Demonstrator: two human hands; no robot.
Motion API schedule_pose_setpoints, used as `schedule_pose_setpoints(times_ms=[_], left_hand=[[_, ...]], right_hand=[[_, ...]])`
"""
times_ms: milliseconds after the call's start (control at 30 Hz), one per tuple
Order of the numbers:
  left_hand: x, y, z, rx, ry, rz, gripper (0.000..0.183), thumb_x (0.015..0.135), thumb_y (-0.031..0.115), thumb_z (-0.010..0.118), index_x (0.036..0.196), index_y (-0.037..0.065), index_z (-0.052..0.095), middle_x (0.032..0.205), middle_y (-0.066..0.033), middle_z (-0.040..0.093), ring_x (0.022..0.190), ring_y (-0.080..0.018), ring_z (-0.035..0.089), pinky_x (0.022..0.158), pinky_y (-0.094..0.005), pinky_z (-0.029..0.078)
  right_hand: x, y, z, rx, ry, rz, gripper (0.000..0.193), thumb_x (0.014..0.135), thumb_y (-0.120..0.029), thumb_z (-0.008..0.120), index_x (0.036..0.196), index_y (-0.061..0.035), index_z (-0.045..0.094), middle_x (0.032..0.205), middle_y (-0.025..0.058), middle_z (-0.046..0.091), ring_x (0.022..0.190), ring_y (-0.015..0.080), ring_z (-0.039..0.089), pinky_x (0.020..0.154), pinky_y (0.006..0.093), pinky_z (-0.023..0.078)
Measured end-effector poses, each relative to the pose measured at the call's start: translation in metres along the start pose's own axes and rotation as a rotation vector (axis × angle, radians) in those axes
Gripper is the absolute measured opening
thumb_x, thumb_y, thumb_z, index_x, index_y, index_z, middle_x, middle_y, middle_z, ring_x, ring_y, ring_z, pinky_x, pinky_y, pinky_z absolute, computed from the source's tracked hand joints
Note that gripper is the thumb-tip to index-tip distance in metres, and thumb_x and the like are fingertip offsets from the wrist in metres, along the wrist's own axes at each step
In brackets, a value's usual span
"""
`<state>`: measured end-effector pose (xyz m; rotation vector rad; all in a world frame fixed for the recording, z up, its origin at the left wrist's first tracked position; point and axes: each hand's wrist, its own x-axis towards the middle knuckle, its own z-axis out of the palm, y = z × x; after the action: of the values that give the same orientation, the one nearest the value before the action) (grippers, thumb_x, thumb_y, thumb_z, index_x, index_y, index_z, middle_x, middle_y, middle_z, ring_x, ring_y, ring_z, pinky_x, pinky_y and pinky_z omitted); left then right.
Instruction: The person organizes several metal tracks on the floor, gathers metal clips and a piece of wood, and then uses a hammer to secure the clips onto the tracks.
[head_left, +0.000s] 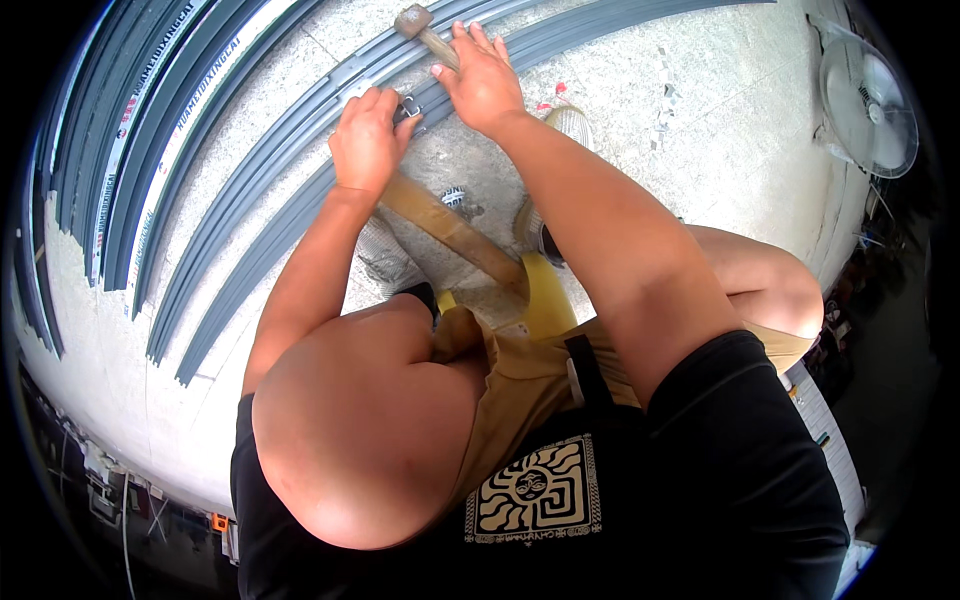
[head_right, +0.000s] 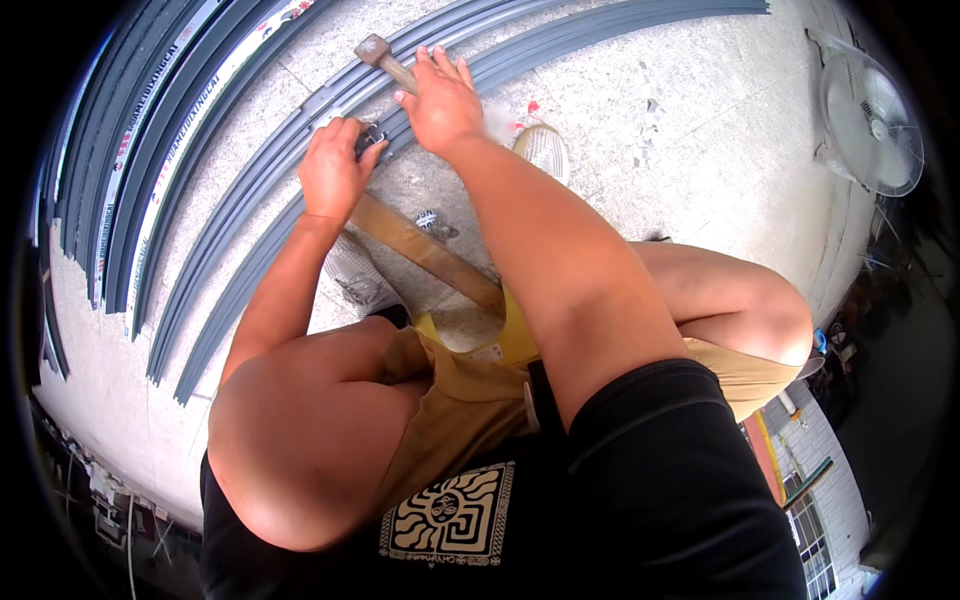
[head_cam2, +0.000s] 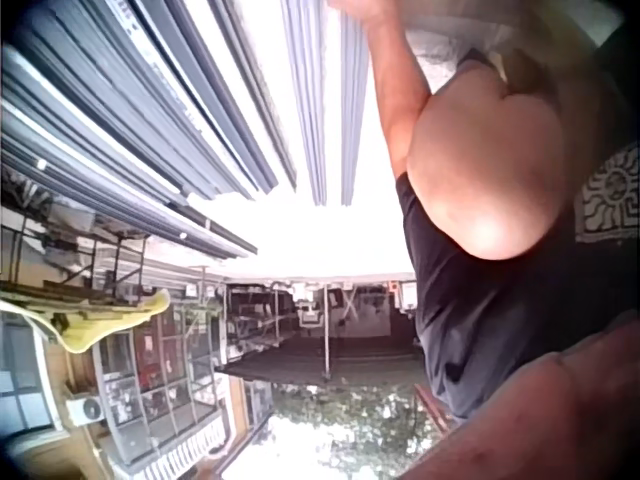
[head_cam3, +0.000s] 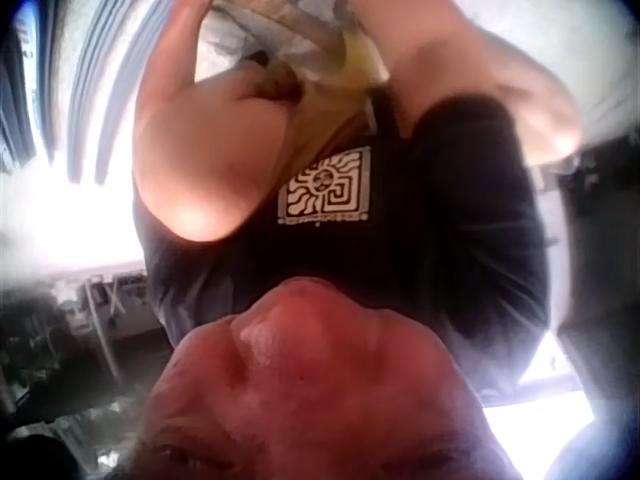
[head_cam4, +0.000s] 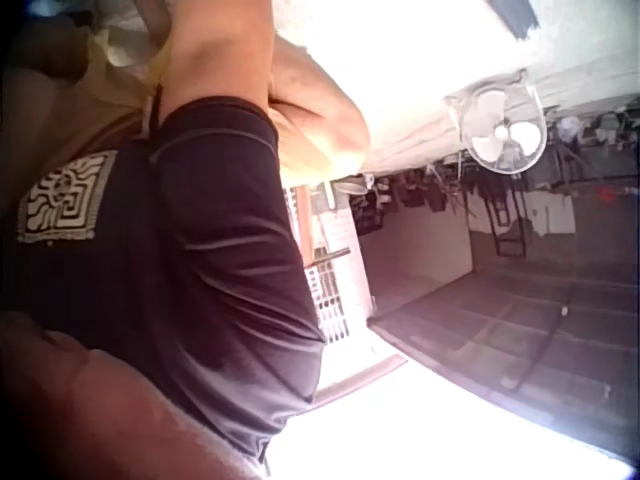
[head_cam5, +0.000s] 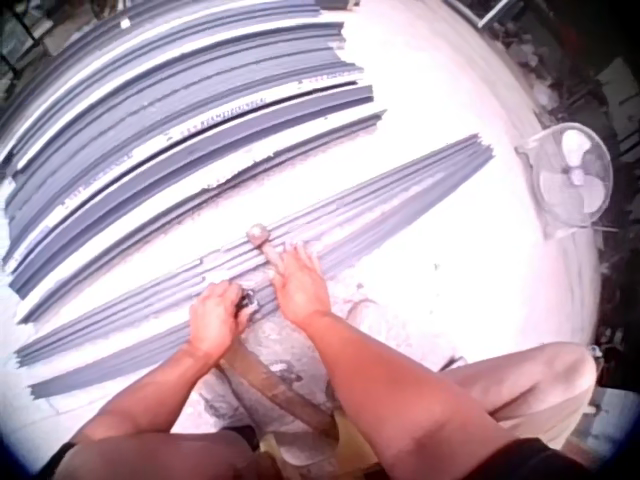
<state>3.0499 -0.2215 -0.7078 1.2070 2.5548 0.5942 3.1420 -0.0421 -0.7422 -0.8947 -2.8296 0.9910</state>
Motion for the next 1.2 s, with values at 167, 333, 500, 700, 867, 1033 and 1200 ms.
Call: schedule_pose_setpoints(times_ms=[167,333,500,700,867,1033,1200], left_hand=[[-0.012,-0.011,0.006,-0.107,0.038,-0.046,0.032,0.082,0.028,0.089,0.108,0.016,0.076,0.102,-0.0021,0.069,0.1,-0.0281,0.068,0.083,-0.0448,0.059],[-0.018,-0.019,0.012,-0.228,0.078,-0.092,0.033,0.082,0.029,0.088,0.113,0.023,0.08,0.104,0.0029,0.069,0.103,-0.024,0.068,0.082,-0.0422,0.059],[-0.022,-0.025,0.012,-0.204,0.117,-0.099,0.032,0.082,0.03,0.088,0.113,0.027,0.08,0.104,0.0064,0.068,0.101,-0.0222,0.067,0.078,-0.0409,0.059],[-0.024,-0.03,0.017,-0.229,0.091,-0.093,0.034,0.083,0.027,0.087,0.115,0.028,0.078,0.106,0.0075,0.067,0.107,-0.0203,0.065,0.079,-0.0406,0.06],[-0.026,-0.036,0.016,-0.231,0.09,-0.094,0.036,0.082,0.025,0.087,0.117,0.028,0.078,0.108,0.0072,0.067,0.106,-0.0209,0.066,0.079,-0.0402,0.06],[-0.028,-0.033,0.015,-0.284,0.077,-0.1,0.038,0.082,0.021,0.086,0.118,0.029,0.077,0.108,0.0067,0.067,0.107,-0.0211,0.066,0.078,-0.0407,0.059],[-0.027,-0.035,0.016,-0.254,0.09,-0.093,0.034,0.082,0.029,0.088,0.115,0.029,0.078,0.107,0.0074,0.068,0.107,-0.0205,0.067,0.078,-0.0405,0.061]], right_hand=[[-0.001,0.0,-0.007,-0.004,-0.038,0.001,0.064,0.107,-0.041,0.062,0.152,0.0036,0.051,0.167,0.0184,0.046,0.162,0.0337,0.031,0.135,0.0475,0.017],[-0.015,-0.004,-0.02,-0.001,0.098,-0.026,0.048,0.105,-0.033,0.067,0.141,-0.0018,0.06,0.152,0.0239,0.059,0.148,0.0386,0.049,0.121,0.0486,0.041],[-0.081,-0.025,-0.045,0.007,0.001,0.094,0.029,0.103,-0.03,0.071,0.12,-0.0086,0.062,0.103,0.0192,0.075,0.09,0.0441,0.072,0.076,0.052,0.057],[-0.123,-0.018,-0.037,-0.151,-0.028,-0.045,0.031,0.103,-0.029,0.071,0.125,-0.0107,0.06,0.101,0.0166,0.075,0.086,0.0419,0.073,0.071,0.0502,0.058],[-0.118,-0.019,-0.025,-0.2,-0.099,-0.111,0.031,0.102,-0.027,0.072,0.125,-0.011,0.06,0.104,0.0168,0.075,0.086,0.0416,0.073,0.071,0.051,0.058],[-0.125,-0.02,-0.021,-0.234,-0.11,-0.06,0.029,0.103,-0.027,0.071,0.125,-0.0109,0.06,0.106,0.0171,0.074,0.087,0.0422,0.073,0.072,0.0512,0.058],[-0.125,-0.02,-0.021,-0.213,-0.12,-0.028,0.03,0.103,-0.028,0.07,0.126,-0.0104,0.059,0.105,0.019,0.075,0.086,0.0452,0.072,0.073,0.0533,0.057]])
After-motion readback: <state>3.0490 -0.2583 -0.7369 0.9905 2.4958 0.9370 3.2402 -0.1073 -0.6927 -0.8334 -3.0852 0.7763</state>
